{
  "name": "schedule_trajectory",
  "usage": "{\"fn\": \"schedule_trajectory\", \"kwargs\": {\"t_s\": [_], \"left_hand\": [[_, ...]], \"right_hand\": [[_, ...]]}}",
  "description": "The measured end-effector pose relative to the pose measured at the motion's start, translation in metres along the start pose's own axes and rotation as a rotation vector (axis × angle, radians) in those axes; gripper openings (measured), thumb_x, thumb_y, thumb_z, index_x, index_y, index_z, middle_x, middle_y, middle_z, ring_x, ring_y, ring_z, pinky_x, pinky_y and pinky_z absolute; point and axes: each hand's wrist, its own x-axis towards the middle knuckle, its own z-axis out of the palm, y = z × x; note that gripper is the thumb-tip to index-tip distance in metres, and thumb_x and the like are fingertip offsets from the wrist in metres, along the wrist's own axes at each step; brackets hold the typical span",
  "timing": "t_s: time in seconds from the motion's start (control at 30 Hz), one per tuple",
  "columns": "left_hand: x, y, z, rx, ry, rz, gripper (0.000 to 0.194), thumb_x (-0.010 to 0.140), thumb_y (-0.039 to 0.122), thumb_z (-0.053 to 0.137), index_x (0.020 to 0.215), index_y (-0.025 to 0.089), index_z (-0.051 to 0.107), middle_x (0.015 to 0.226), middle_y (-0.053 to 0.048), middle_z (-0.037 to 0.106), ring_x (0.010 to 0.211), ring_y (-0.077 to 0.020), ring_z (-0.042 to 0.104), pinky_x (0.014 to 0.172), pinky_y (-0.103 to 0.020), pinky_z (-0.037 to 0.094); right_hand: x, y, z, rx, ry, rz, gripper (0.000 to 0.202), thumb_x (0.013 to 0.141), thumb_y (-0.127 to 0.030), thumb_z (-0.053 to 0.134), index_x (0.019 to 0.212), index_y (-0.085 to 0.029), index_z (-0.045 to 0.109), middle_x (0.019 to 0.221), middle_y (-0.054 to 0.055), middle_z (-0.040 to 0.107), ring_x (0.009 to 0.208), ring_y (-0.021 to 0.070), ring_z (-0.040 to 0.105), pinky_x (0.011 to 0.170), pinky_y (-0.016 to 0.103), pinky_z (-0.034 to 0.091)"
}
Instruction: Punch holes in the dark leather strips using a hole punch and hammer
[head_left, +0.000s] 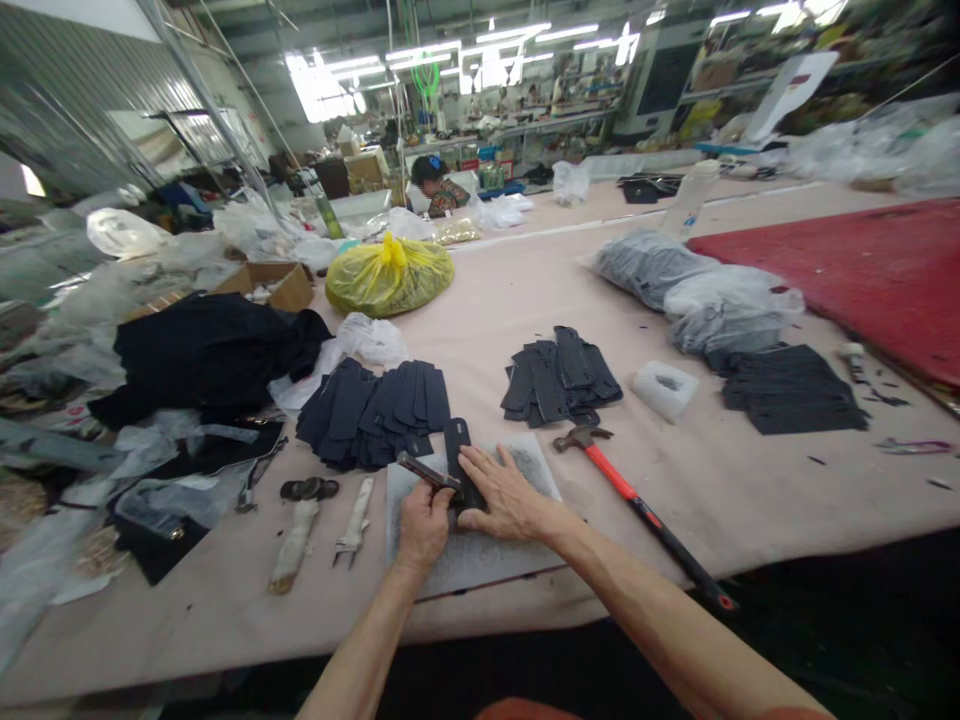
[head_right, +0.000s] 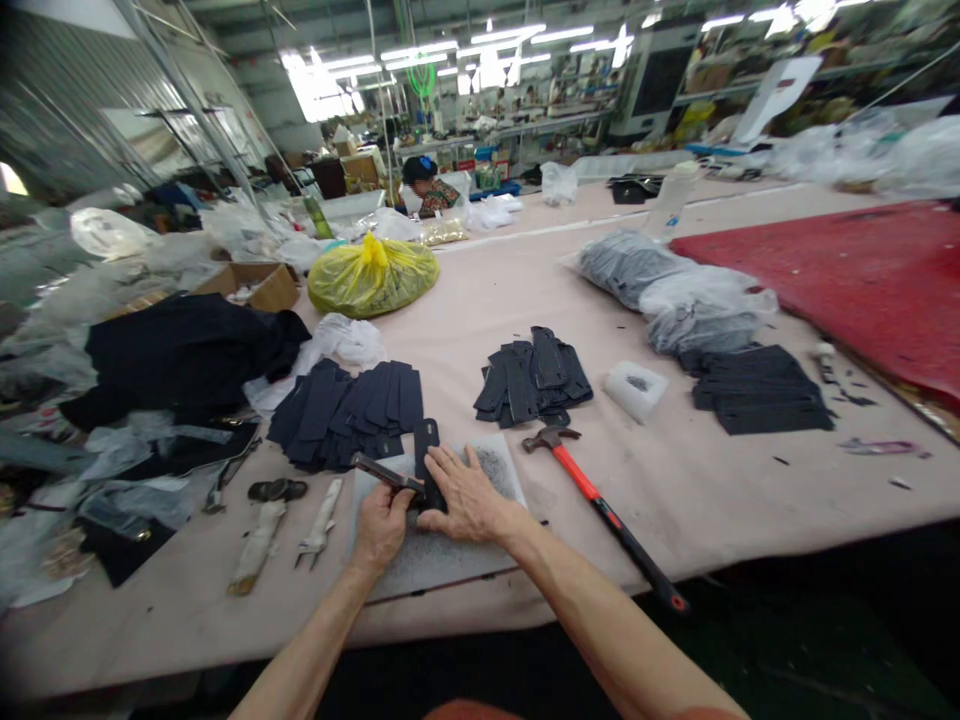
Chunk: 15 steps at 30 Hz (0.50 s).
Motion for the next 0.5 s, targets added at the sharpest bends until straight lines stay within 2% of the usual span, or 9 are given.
{"fn": "schedule_trajectory", "kwargs": {"t_s": [0.2,0.5], "left_hand": [[0.0,-0.004,0.002,-0.025,-0.055,0.065,0.023,0.087,0.028,0.05,0.094,0.019,0.071,0.093,-0.006,0.075,0.088,-0.0221,0.071,0.081,-0.033,0.057],[0.007,-0.006,0.01,-0.008,-0.111,0.145,0.023,0.089,0.026,0.051,0.097,0.018,0.072,0.099,-0.005,0.075,0.096,-0.0216,0.07,0.088,-0.034,0.057]], "right_hand": [[-0.024,0.001,0.012,0.017,0.136,0.094,0.054,0.09,-0.028,0.05,0.143,-0.017,0.044,0.154,0.009,0.037,0.144,0.0291,0.022,0.117,0.056,0.006],[-0.022,0.001,0.015,0.06,0.226,0.125,0.051,0.088,-0.03,0.055,0.138,-0.02,0.05,0.15,0.006,0.043,0.141,0.0292,0.028,0.116,0.055,0.009]]}}
